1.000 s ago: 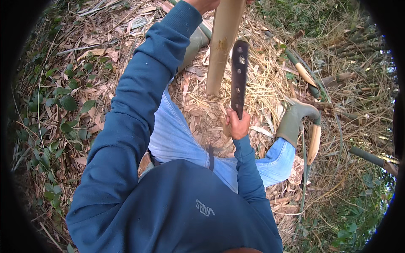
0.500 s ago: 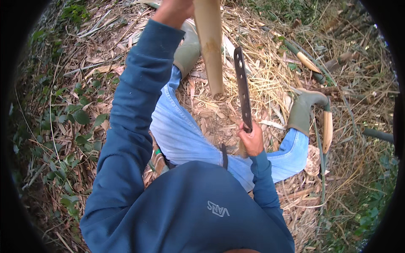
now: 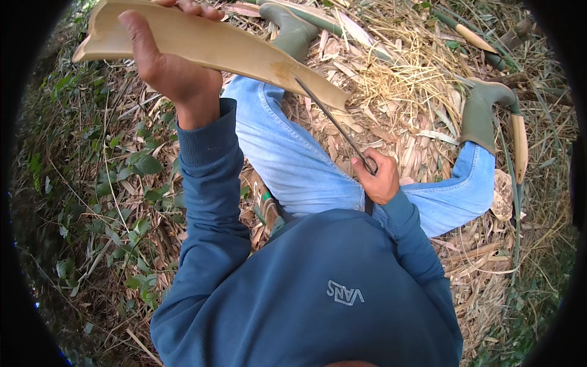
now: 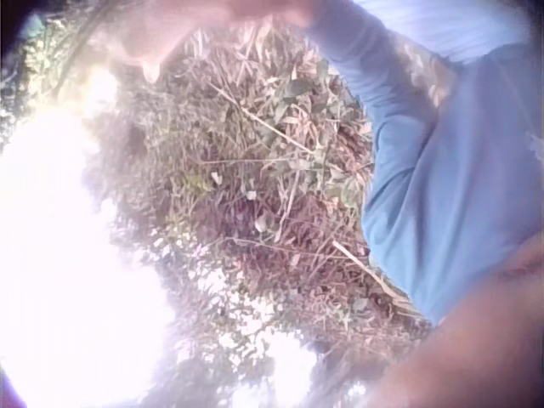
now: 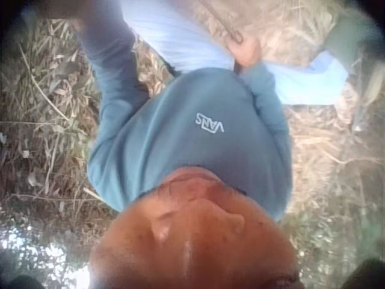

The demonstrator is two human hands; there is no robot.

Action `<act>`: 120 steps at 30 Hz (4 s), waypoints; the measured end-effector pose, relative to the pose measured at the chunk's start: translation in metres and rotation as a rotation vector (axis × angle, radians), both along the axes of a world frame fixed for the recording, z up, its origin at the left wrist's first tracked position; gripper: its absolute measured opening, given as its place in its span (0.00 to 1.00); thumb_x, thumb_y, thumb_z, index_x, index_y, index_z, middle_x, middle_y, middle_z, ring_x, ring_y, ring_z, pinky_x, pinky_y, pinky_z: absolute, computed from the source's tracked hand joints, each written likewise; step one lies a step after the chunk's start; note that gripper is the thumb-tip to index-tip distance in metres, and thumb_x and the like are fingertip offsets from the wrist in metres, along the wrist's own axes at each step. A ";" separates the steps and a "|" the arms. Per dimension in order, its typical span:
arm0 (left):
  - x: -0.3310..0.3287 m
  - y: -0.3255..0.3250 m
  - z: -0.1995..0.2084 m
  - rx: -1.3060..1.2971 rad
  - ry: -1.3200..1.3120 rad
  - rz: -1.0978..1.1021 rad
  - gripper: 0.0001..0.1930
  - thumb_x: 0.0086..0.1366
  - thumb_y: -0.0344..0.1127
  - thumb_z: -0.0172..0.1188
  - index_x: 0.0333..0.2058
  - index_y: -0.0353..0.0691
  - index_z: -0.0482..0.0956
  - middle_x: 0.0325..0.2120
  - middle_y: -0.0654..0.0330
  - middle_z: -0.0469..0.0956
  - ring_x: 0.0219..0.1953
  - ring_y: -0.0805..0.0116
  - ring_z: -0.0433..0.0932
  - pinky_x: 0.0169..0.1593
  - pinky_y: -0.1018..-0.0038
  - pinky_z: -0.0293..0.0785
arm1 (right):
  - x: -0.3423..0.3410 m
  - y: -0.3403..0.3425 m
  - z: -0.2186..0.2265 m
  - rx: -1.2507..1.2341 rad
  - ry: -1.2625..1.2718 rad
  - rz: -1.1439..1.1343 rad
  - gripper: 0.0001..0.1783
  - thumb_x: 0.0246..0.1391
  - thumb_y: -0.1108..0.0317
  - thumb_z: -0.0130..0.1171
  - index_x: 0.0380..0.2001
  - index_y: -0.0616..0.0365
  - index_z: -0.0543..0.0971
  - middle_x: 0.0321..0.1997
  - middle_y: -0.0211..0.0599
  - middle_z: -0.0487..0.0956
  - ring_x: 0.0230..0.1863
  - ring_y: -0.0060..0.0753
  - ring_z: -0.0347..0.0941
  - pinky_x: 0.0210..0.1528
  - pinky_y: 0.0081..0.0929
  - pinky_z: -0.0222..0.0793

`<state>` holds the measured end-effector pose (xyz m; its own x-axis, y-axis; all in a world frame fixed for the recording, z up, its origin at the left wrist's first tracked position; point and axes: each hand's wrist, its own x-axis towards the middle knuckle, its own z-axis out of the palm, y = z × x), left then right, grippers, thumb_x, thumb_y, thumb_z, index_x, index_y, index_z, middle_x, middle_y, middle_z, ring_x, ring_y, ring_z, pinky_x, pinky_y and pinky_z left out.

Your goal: The person sits on the ground and uses a machete to split a long piece of bamboo into thinner strips. They hold the bamboo with one hand and repeatedly strike it with the machete to separate the layers.

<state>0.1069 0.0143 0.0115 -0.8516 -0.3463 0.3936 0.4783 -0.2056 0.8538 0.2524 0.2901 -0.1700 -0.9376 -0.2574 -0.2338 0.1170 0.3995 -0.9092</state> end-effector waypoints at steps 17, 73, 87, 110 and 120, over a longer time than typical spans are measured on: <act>0.023 -0.037 -0.026 0.141 0.091 -0.173 0.29 0.66 0.65 0.47 0.40 0.41 0.72 0.26 0.57 0.69 0.30 0.60 0.70 0.40 0.60 0.70 | -0.023 -0.011 -0.010 -0.150 0.169 0.150 0.09 0.41 0.67 0.65 0.26 0.61 0.79 0.19 0.52 0.74 0.23 0.53 0.74 0.26 0.40 0.66; 0.024 -0.056 -0.025 0.083 0.055 -0.193 0.24 0.65 0.59 0.54 0.39 0.41 0.71 0.26 0.59 0.67 0.32 0.62 0.68 0.43 0.63 0.64 | -0.035 -0.016 -0.019 0.022 0.120 0.192 0.09 0.43 0.67 0.65 0.24 0.61 0.77 0.23 0.52 0.75 0.26 0.54 0.75 0.30 0.39 0.69; 0.008 -0.018 -0.015 0.228 -0.035 0.035 0.24 0.70 0.60 0.44 0.38 0.42 0.66 0.23 0.62 0.64 0.25 0.67 0.68 0.36 0.68 0.69 | -0.033 -0.031 -0.040 0.070 0.209 0.118 0.11 0.43 0.67 0.66 0.29 0.61 0.79 0.23 0.54 0.77 0.26 0.58 0.75 0.29 0.45 0.68; 0.001 0.045 0.001 0.109 0.000 0.111 0.17 0.72 0.47 0.50 0.39 0.35 0.70 0.23 0.60 0.66 0.26 0.68 0.69 0.33 0.72 0.68 | -0.002 -0.023 -0.077 -0.179 -0.234 -0.084 0.14 0.49 0.65 0.63 0.22 0.68 0.76 0.13 0.39 0.70 0.18 0.29 0.65 0.25 0.33 0.62; -0.011 0.038 -0.003 0.092 0.010 0.037 0.19 0.71 0.50 0.52 0.38 0.37 0.71 0.22 0.61 0.67 0.25 0.69 0.71 0.31 0.74 0.69 | -0.009 -0.007 -0.074 -0.065 -0.140 -0.018 0.12 0.47 0.68 0.64 0.22 0.67 0.76 0.14 0.39 0.71 0.18 0.29 0.68 0.25 0.32 0.63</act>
